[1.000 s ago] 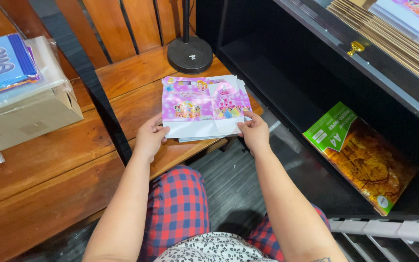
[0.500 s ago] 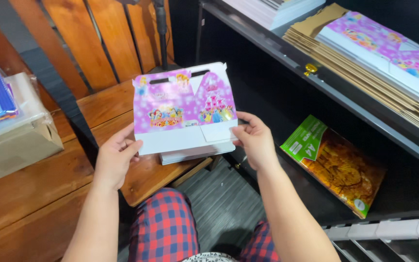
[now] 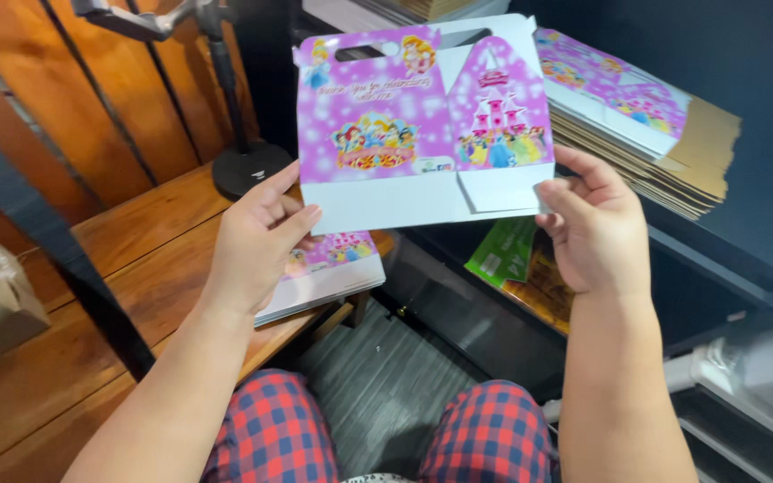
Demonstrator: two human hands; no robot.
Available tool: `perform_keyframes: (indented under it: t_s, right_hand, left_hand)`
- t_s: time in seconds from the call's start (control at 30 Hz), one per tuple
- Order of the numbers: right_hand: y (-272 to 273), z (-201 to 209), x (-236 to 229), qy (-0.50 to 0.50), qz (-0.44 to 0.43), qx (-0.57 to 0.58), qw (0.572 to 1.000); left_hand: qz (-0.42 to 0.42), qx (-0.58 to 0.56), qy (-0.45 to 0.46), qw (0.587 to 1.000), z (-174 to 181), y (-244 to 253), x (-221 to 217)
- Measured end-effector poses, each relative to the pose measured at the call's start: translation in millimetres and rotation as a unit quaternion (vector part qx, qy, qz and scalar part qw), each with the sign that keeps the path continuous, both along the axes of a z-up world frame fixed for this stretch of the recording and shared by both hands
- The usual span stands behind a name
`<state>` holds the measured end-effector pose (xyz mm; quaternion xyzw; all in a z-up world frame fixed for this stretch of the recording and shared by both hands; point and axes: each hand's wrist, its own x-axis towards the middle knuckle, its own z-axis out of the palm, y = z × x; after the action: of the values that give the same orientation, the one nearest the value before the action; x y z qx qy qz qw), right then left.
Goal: The person repeatedly picks up a stack of pink paper items from a wooden bench and places them onto a black shelf. The person continues this repetitive action throughout the video.
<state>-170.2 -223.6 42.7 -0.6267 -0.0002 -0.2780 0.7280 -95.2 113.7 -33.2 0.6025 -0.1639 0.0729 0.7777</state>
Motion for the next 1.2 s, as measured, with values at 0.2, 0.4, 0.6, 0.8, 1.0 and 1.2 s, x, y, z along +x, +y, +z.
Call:
perform_keyframes:
  t_s: [0.2,0.4,0.6,0.8,1.0,1.2]
  right_hand:
    - [-38.9,36.0,-38.7,0.039,-0.066,0.014,0.997]
    - [-75.5,43.4,-48.2,0.004,-0.103,0.047,0.994]
    - [-102.3,52.4,-30.0,0.013,-0.158,0.079,0.984]
    - [-138.5,59.1,0.6,-0.018,-0.176,0.111,0.978]
    - [-164.9,58.7,36.1,-0.022,-0.213,0.125,0.969]
    - [-136.4,82.1,22.0,0.104,-0.274,0.039,0.955]
  left_hand:
    - [-0.044,0.082,-0.011,0.996,77.0,-59.3,-20.4]
    - [-0.076,0.087,-0.071,0.991,109.7,-113.7,-6.5]
    - [-0.003,0.123,-0.201,0.972,125.4,-169.7,47.8]
    - [-0.060,0.167,-0.232,0.956,144.4,-207.9,82.5]
    - [-0.012,0.230,-0.272,0.934,141.8,-239.7,141.8]
    - [-0.034,0.279,-0.199,0.939,155.9,-235.2,136.3]
